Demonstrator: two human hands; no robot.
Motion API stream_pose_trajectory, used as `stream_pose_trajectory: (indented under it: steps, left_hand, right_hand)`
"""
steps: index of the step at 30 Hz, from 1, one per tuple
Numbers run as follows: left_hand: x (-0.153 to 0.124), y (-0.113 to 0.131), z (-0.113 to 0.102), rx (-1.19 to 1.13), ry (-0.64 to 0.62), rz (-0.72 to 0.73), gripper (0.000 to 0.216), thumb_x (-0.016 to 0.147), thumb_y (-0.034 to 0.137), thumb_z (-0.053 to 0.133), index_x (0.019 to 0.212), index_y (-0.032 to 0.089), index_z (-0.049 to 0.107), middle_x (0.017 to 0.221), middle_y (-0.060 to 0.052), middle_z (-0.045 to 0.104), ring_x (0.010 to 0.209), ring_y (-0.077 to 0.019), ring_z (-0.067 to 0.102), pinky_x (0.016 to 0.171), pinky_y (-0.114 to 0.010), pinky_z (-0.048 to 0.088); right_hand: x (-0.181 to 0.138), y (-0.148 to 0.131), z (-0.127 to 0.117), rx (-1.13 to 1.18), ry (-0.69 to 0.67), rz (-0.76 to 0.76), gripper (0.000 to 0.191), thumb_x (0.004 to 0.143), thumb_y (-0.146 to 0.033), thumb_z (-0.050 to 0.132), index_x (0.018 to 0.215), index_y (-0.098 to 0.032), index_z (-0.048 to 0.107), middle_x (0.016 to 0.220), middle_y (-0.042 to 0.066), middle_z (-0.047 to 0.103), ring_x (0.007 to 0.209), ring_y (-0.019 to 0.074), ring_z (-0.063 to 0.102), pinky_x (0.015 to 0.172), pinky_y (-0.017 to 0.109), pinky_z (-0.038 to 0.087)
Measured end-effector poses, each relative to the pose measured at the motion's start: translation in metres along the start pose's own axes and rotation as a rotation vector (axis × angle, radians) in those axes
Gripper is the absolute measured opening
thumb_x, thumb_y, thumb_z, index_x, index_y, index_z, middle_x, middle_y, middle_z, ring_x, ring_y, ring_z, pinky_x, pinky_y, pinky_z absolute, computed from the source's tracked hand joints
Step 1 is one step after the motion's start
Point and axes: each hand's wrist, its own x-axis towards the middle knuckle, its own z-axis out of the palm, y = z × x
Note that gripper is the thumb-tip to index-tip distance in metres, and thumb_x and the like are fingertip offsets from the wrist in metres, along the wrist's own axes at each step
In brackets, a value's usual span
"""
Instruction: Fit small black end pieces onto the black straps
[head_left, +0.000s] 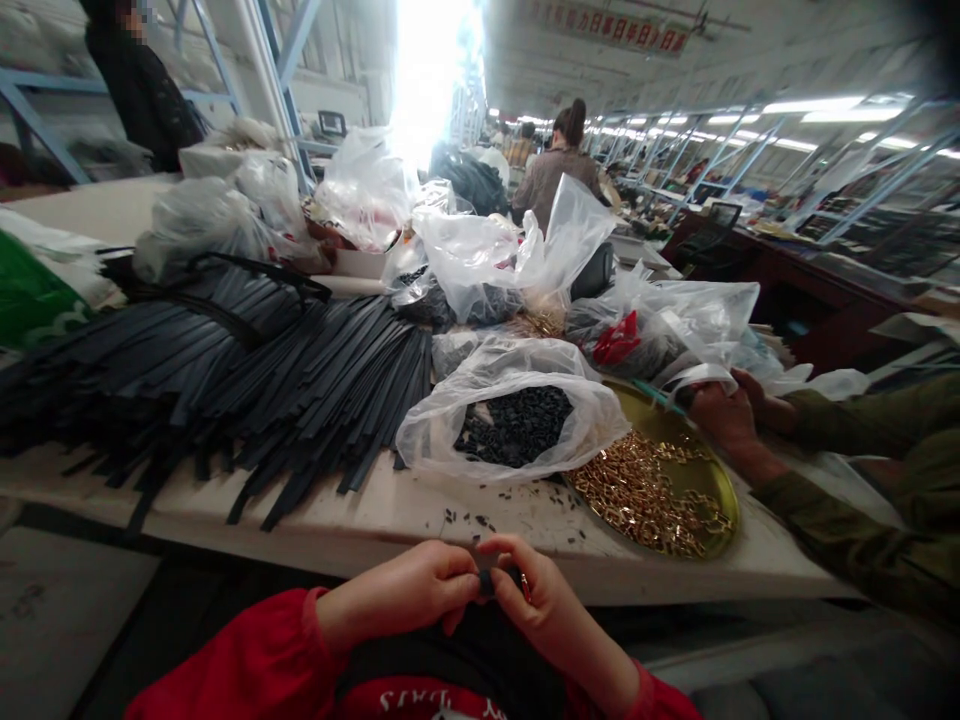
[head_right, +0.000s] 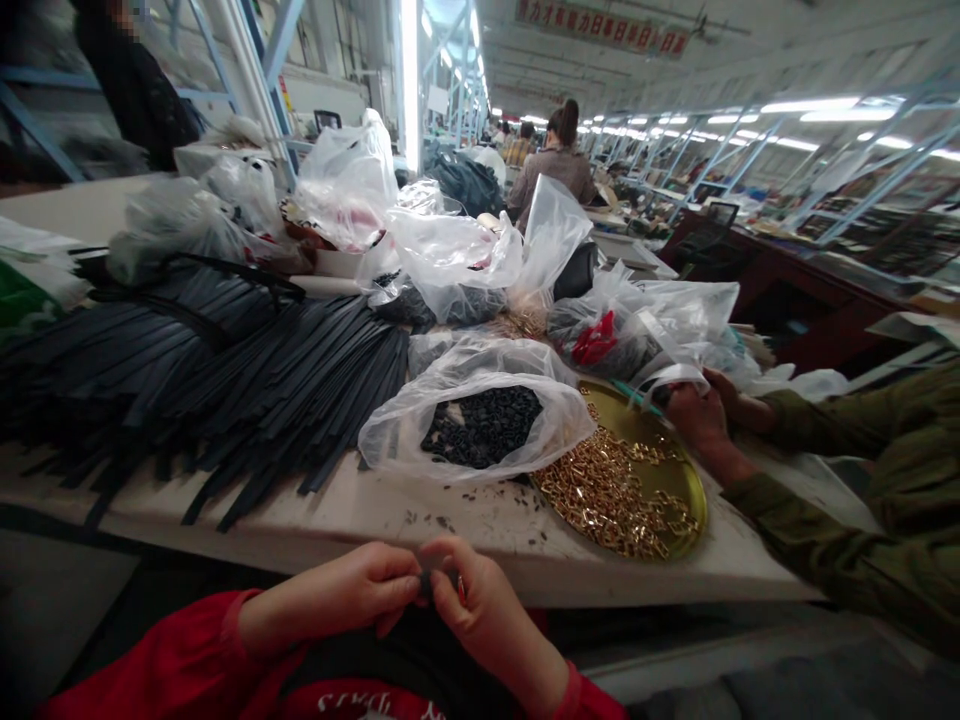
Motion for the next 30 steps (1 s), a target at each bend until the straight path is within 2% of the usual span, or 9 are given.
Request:
stream_pose_trajectory:
  steps: [4, 8, 12, 14, 18, 22, 26, 28, 30]
  left_hand:
    - [0.0, -0.002, 0.005, -0.076, -0.025, -0.017, 0.025, 0.077, 0.034, 0.042, 0.061, 0.016, 0.048, 0.051, 0.007, 0.04, 0.047, -0.0073, 0.034, 0.044, -0.02, 0.024]
    - [0.003, -0.004, 0.009, -0.194, -0.03, -0.043, 0.029, 0.076, 0.042, 0.046, 0.068, 0.015, 0.051, 0.054, 0.008, 0.035, 0.048, -0.0069, 0.027, 0.042, -0.02, 0.019]
    - [0.002, 0.001, 0.006, -0.089, 0.034, 0.01, 0.032, 0.077, 0.043, 0.045, 0.07, 0.014, 0.055, 0.058, 0.006, 0.041, 0.053, -0.008, 0.033, 0.046, -0.02, 0.024]
    - [0.0, 0.004, 0.002, -0.032, 0.016, 0.032, 0.034, 0.079, 0.044, 0.043, 0.069, 0.014, 0.056, 0.058, 0.005, 0.043, 0.053, -0.0083, 0.036, 0.047, -0.02, 0.026]
    - [-0.003, 0.007, -0.003, 0.015, -0.078, -0.004, 0.03, 0.079, 0.039, 0.043, 0.065, 0.015, 0.055, 0.055, 0.006, 0.044, 0.05, -0.0076, 0.036, 0.046, -0.019, 0.027]
    - [0.002, 0.004, 0.0, 0.024, -0.053, 0.011, 0.032, 0.081, 0.039, 0.04, 0.065, 0.016, 0.055, 0.056, 0.005, 0.046, 0.052, -0.0081, 0.039, 0.049, -0.019, 0.029]
    - [0.005, 0.006, 0.003, 0.05, -0.063, 0.019, 0.034, 0.082, 0.039, 0.037, 0.065, 0.016, 0.054, 0.056, 0.005, 0.046, 0.051, -0.0083, 0.04, 0.049, -0.02, 0.029]
    - [0.006, 0.008, 0.002, 0.039, -0.057, 0.029, 0.031, 0.083, 0.038, 0.036, 0.069, 0.017, 0.055, 0.058, 0.005, 0.046, 0.051, -0.0086, 0.04, 0.048, -0.02, 0.029]
    - [0.006, 0.009, -0.001, 0.048, -0.023, 0.061, 0.027, 0.082, 0.035, 0.037, 0.072, 0.017, 0.054, 0.061, 0.005, 0.045, 0.055, -0.0092, 0.04, 0.05, -0.02, 0.029]
  right_hand:
    - [-0.002, -0.006, -0.003, -0.04, -0.025, -0.017, 0.021, 0.082, -0.022, 0.043, 0.101, -0.021, 0.052, 0.07, -0.002, 0.056, 0.061, 0.0098, 0.049, 0.058, 0.021, 0.037]
    - [-0.004, -0.011, -0.004, 0.085, -0.036, -0.003, 0.021, 0.085, -0.029, 0.041, 0.102, -0.02, 0.052, 0.071, -0.002, 0.056, 0.063, 0.0101, 0.049, 0.057, 0.021, 0.037]
    - [-0.008, -0.01, -0.001, 0.263, 0.016, 0.021, 0.027, 0.087, -0.037, 0.039, 0.106, -0.021, 0.05, 0.074, -0.001, 0.054, 0.066, 0.01, 0.049, 0.059, 0.021, 0.037]
    - [-0.008, -0.006, 0.001, 0.32, 0.04, 0.042, 0.03, 0.088, -0.04, 0.037, 0.109, -0.022, 0.048, 0.072, -0.002, 0.051, 0.063, 0.0092, 0.046, 0.057, 0.021, 0.036]
    - [-0.008, -0.004, -0.001, 0.241, 0.023, 0.035, 0.032, 0.088, -0.041, 0.036, 0.112, -0.022, 0.046, 0.065, -0.004, 0.047, 0.058, 0.0088, 0.043, 0.054, 0.022, 0.033]
    - [-0.009, -0.007, -0.005, 0.113, -0.007, -0.026, 0.03, 0.088, -0.038, 0.037, 0.111, -0.023, 0.048, 0.076, -0.001, 0.055, 0.068, 0.0107, 0.049, 0.062, 0.023, 0.037]
    - [-0.008, -0.004, -0.003, 0.249, -0.026, 0.032, 0.032, 0.088, -0.039, 0.037, 0.113, -0.022, 0.047, 0.069, -0.002, 0.053, 0.061, 0.0097, 0.048, 0.057, 0.022, 0.036]
    - [-0.007, 0.0, 0.0, 0.324, 0.006, 0.07, 0.035, 0.088, -0.04, 0.035, 0.116, -0.022, 0.045, 0.068, -0.002, 0.051, 0.058, 0.0096, 0.047, 0.054, 0.021, 0.037]
    - [-0.005, 0.004, -0.001, 0.298, 0.061, 0.067, 0.037, 0.088, -0.041, 0.034, 0.119, -0.021, 0.041, 0.073, 0.0, 0.055, 0.062, 0.0113, 0.051, 0.057, 0.023, 0.041]
